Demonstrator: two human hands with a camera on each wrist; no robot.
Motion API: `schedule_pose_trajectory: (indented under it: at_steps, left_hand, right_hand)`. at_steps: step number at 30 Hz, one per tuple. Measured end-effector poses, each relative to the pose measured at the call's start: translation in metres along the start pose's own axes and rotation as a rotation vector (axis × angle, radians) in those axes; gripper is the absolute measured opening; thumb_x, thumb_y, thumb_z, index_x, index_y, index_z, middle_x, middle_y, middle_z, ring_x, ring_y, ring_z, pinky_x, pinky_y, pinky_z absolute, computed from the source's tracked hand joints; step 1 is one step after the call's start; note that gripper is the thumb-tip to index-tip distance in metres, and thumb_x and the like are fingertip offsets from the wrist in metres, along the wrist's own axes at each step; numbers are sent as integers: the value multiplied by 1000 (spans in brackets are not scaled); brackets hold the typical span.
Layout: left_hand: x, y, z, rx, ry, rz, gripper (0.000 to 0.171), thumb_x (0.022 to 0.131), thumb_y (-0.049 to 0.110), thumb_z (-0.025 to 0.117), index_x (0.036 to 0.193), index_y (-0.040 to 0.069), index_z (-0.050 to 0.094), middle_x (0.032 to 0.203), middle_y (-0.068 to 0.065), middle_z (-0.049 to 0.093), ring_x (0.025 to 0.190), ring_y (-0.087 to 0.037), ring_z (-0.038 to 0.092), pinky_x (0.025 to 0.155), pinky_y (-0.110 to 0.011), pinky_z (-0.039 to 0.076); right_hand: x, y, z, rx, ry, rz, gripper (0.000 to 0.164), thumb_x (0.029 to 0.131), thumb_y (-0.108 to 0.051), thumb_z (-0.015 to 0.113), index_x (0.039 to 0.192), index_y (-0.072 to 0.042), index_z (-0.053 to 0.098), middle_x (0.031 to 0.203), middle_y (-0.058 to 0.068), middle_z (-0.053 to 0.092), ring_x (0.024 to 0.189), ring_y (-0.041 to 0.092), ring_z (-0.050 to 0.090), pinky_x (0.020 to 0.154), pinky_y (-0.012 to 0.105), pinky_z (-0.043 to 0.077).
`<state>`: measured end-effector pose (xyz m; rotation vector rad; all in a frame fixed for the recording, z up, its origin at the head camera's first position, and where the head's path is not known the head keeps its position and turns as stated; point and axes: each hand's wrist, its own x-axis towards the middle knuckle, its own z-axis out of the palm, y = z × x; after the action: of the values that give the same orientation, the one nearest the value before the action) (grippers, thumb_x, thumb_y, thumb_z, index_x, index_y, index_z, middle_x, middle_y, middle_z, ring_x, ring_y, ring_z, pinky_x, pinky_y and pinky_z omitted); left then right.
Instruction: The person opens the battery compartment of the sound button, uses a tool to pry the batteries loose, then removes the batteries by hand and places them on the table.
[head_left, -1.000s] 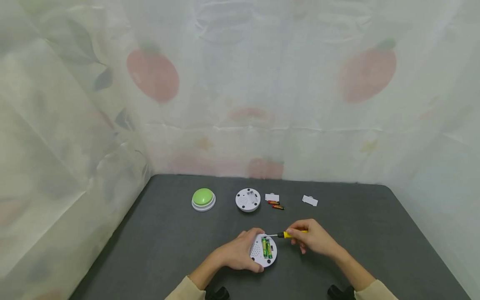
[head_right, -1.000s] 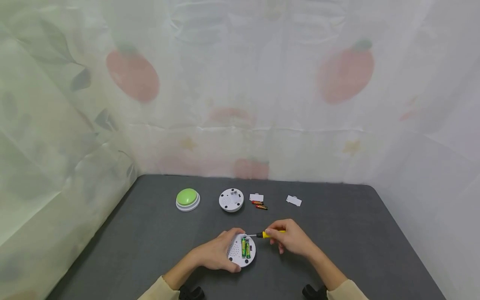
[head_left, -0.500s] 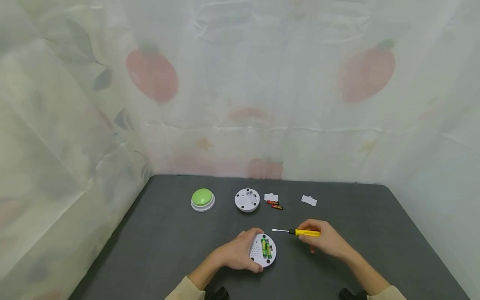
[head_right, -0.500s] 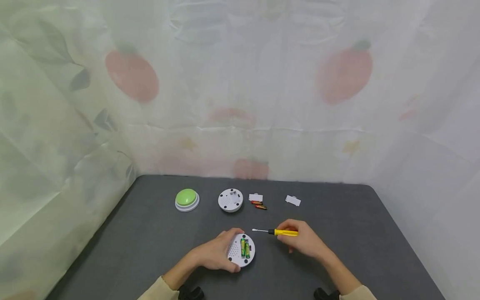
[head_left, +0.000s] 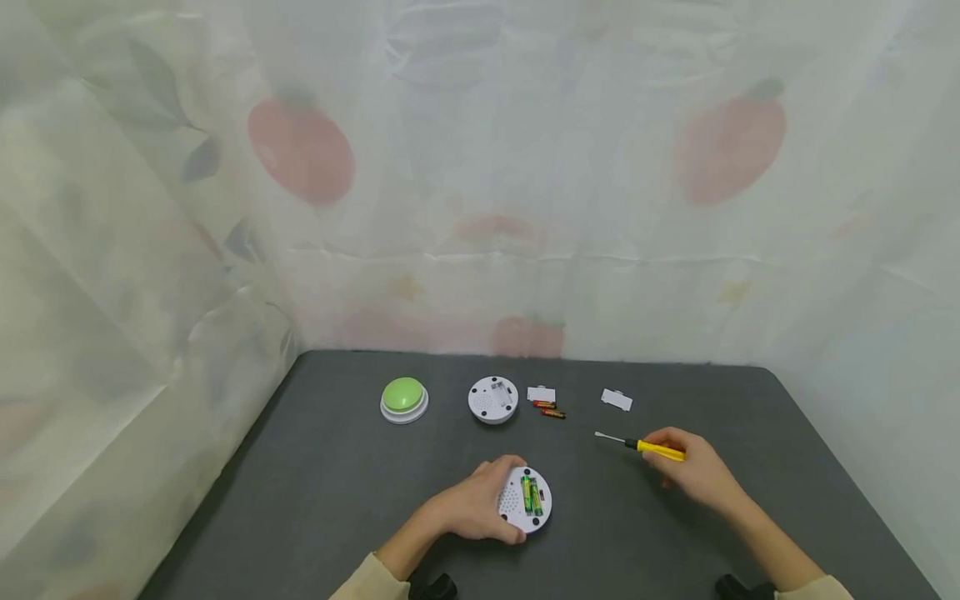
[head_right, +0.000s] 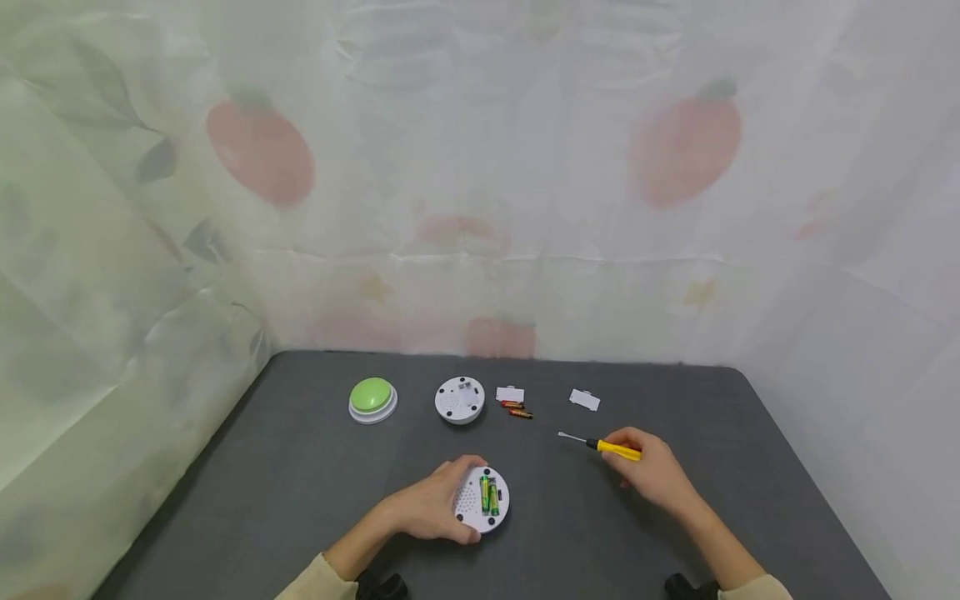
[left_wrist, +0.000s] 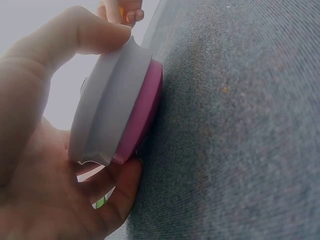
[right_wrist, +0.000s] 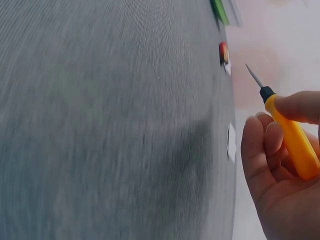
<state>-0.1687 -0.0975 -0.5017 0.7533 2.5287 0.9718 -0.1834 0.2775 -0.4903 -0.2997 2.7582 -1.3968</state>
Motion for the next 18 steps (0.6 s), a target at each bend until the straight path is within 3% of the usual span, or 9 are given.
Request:
schedule_pose_trajectory:
  at_steps: [12,18]
  left_hand:
    - [-1,4,-1,2,2,-4,88,66,37,89,141,21,44,110,11,50,100,-8,45,82,-27,42]
    - [-2,5,-2,-4,-2,-3,89,66,36,89,141,20,44,110,11,50,99,-8,45,82,-26,42]
  right_hand:
    - [-1,23,-29,-147,131,45,38,99,-27,68,122,3,63,111,20,65,66,18,61,60,31,53]
    - [-3,36,-42,-194,182,7,36,101,-23,65,122,6,62,110,25,65,65,16,62,58,30,52]
